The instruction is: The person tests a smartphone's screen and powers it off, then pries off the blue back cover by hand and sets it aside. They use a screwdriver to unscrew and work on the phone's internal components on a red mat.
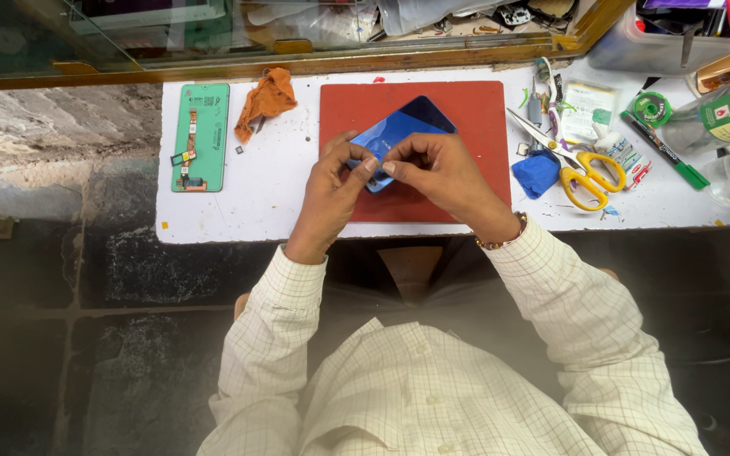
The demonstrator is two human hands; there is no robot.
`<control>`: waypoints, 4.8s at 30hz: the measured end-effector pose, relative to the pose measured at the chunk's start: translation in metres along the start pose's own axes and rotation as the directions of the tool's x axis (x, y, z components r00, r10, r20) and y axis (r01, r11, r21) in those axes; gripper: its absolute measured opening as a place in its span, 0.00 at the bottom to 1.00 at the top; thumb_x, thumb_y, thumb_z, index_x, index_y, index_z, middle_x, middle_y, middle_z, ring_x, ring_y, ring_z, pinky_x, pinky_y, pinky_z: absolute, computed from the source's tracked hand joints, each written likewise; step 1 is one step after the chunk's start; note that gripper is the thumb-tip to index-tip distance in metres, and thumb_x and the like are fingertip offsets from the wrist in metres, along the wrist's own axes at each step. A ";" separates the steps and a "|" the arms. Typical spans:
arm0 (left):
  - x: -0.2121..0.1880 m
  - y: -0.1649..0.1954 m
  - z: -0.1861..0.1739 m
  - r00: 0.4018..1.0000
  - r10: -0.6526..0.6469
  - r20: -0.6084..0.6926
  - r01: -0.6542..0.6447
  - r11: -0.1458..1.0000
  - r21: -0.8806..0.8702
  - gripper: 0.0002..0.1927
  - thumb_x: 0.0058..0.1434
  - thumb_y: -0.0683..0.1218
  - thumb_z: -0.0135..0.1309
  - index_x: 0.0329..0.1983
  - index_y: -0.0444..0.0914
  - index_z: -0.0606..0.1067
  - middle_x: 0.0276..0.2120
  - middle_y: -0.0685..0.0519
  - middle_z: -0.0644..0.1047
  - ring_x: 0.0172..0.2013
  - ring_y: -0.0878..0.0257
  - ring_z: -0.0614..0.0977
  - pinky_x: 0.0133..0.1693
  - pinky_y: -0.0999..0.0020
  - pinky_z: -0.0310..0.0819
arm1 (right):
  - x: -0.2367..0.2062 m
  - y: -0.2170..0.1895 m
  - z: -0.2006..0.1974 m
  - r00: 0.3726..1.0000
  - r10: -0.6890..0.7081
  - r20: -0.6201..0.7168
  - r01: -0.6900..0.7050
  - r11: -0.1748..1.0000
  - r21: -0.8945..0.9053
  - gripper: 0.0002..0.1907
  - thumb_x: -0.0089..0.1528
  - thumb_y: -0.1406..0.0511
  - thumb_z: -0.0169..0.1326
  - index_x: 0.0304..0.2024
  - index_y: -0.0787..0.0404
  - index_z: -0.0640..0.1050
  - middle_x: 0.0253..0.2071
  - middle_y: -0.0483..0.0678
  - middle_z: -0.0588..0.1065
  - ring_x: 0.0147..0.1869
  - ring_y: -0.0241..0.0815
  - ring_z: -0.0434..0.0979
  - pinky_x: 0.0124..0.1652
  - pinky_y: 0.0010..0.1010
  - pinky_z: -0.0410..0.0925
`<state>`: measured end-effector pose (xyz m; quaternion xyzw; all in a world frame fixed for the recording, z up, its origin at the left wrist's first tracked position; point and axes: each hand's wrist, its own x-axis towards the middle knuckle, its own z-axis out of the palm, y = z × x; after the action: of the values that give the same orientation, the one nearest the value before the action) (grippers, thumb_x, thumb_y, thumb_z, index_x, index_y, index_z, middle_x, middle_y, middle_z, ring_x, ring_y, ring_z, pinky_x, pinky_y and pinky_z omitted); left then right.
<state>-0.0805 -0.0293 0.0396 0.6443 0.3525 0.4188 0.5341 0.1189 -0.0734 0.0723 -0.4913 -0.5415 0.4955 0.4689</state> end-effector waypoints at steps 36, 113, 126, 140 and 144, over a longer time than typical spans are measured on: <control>0.073 0.013 -0.025 0.956 0.123 0.266 -0.033 0.947 -0.320 0.13 0.66 0.49 0.64 0.48 0.41 0.74 0.40 0.60 0.75 0.35 0.72 0.76 0.36 0.76 0.72 | -0.001 -0.041 -0.036 0.996 -0.083 -0.025 0.082 0.995 -0.060 0.07 0.66 0.67 0.60 0.43 0.67 0.81 0.35 0.41 0.79 0.37 0.26 0.75 0.37 0.19 0.70; 0.060 0.018 -0.017 0.965 0.109 0.237 -0.032 0.951 -0.308 0.10 0.67 0.43 0.62 0.48 0.40 0.73 0.36 0.62 0.71 0.33 0.75 0.67 0.33 0.81 0.62 | 0.002 -0.010 -0.029 0.991 -0.110 -0.075 0.125 0.966 0.227 0.11 0.68 0.63 0.55 0.48 0.64 0.77 0.38 0.44 0.77 0.39 0.32 0.74 0.41 0.22 0.69; 0.039 0.044 0.018 0.968 0.074 0.239 0.036 0.905 -0.424 0.22 0.74 0.47 0.47 0.68 0.34 0.68 0.44 0.55 0.82 0.31 0.68 0.84 0.34 0.75 0.79 | -0.015 0.014 -0.034 0.983 -0.133 -0.125 0.181 0.812 0.555 0.20 0.66 0.72 0.56 0.61 0.65 0.72 0.55 0.47 0.77 0.59 0.38 0.77 0.60 0.31 0.69; 0.023 0.082 0.055 0.963 0.224 -0.152 -0.230 0.973 -0.019 0.12 0.71 0.43 0.54 0.52 0.32 0.81 0.28 0.55 0.82 0.26 0.74 0.78 0.29 0.78 0.75 | -0.017 0.017 -0.025 0.987 -0.143 -0.068 0.154 0.773 0.615 0.26 0.67 0.68 0.54 0.67 0.66 0.69 0.56 0.47 0.74 0.61 0.37 0.73 0.62 0.30 0.66; 0.019 0.087 0.053 0.953 0.263 -0.149 -0.253 0.964 0.082 0.11 0.71 0.43 0.54 0.49 0.31 0.81 0.25 0.55 0.81 0.24 0.73 0.79 0.27 0.78 0.74 | -0.018 0.020 -0.017 0.944 -0.285 -0.169 0.329 0.860 0.390 0.37 0.65 0.65 0.59 0.73 0.65 0.62 0.64 0.49 0.71 0.69 0.40 0.70 0.69 0.33 0.63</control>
<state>-0.0234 -0.0487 0.1244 0.6657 0.3193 0.5237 0.4250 0.1390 -0.0891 0.0531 -0.3139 -0.4705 0.4907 0.6628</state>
